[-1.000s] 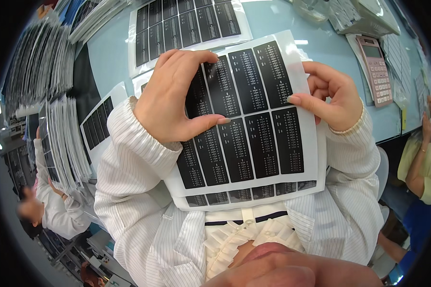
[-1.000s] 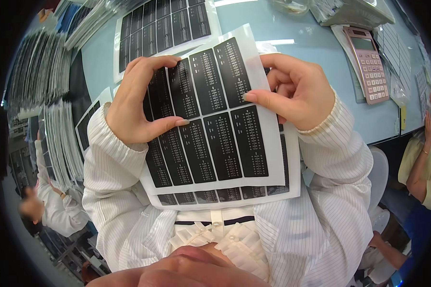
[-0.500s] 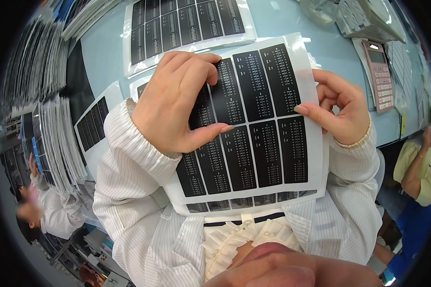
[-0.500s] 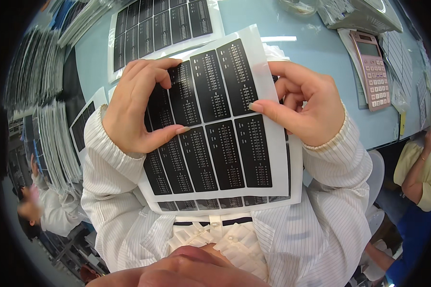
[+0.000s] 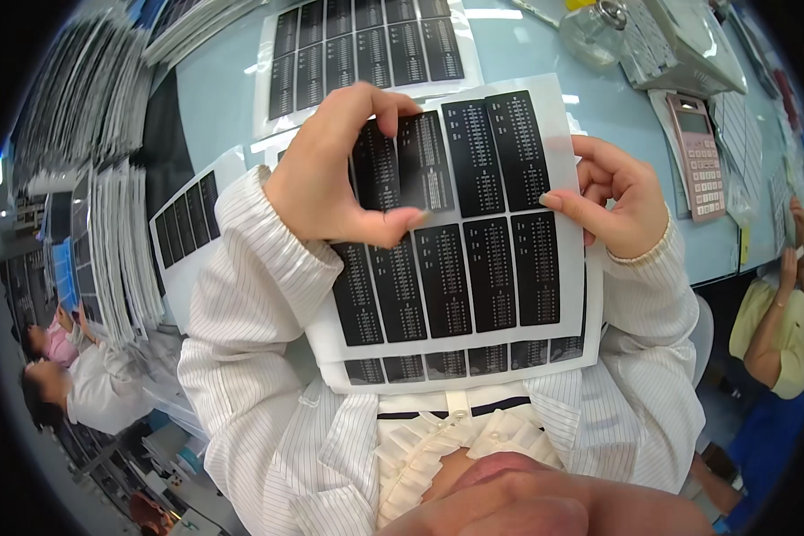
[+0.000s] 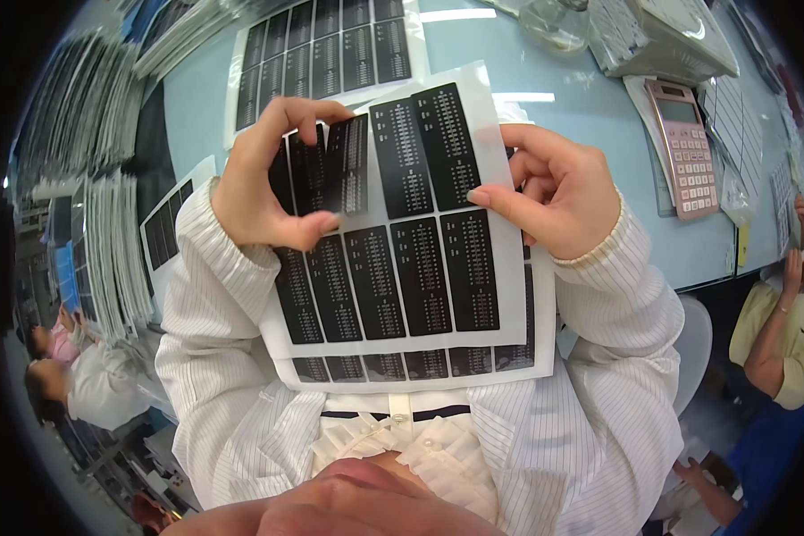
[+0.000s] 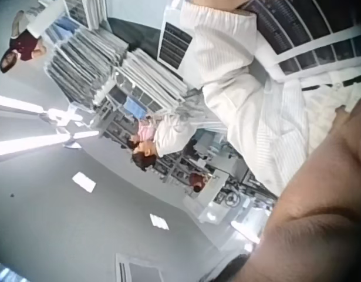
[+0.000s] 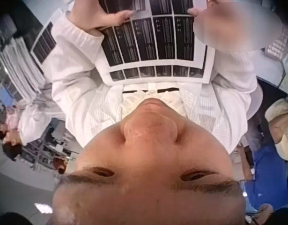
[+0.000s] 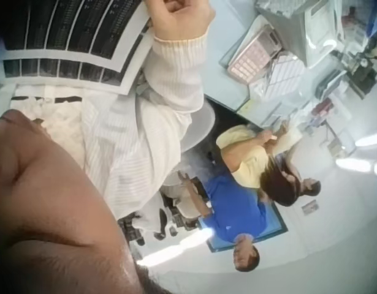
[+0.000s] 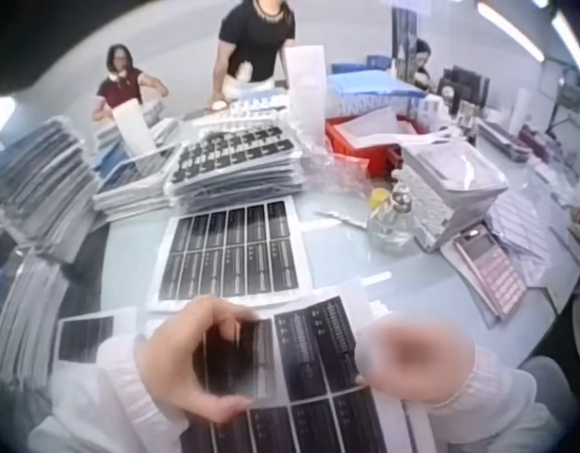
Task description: Inspecting and wiping solar cell sheets at a workbench.
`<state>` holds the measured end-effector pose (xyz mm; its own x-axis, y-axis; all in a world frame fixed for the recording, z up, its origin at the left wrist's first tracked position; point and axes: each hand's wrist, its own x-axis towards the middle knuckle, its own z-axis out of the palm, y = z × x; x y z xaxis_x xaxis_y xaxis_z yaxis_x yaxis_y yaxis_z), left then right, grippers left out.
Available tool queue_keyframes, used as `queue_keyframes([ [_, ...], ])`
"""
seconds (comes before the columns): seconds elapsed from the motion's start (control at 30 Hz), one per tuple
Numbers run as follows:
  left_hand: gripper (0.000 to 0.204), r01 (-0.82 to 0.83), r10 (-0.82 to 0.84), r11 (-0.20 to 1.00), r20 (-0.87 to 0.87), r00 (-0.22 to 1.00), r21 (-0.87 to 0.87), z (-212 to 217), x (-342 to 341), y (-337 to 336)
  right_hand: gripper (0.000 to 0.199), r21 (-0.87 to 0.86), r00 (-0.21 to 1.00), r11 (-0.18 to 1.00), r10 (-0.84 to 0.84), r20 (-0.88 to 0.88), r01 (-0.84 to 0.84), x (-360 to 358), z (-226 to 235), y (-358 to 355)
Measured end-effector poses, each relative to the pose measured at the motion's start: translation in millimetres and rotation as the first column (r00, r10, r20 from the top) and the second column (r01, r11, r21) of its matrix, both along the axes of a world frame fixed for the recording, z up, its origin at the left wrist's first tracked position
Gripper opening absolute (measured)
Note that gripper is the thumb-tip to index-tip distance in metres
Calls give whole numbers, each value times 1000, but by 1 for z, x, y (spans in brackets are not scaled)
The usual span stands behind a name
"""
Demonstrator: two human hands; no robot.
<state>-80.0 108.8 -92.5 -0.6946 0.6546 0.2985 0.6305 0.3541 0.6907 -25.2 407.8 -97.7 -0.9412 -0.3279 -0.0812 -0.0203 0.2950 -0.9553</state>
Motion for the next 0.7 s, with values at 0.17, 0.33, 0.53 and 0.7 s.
queue_keyframes([
  [0.17, 53, -77, 78, 962, 6, 997, 262, 9, 1, -40, 45, -41, 995, 999, 24, 99, -20, -2, 1, 0],
  [0.33, 63, -341, 416, 895, -264, 870, 287, 11, 67, -152, 43, -54, 996, 996, -64, 68, 68, -3, -3, 3],
  [0.53, 57, -737, 860, 489, -400, 317, 468, -43, 226, -282, 43, -60, 997, 997, -43, 67, 47, -2, -3, 4],
  [0.7, 56, -683, 940, 166, -323, -108, 711, -155, 320, -334, 44, -67, 999, 998, 5, 54, -1, -1, -6, 5],
])
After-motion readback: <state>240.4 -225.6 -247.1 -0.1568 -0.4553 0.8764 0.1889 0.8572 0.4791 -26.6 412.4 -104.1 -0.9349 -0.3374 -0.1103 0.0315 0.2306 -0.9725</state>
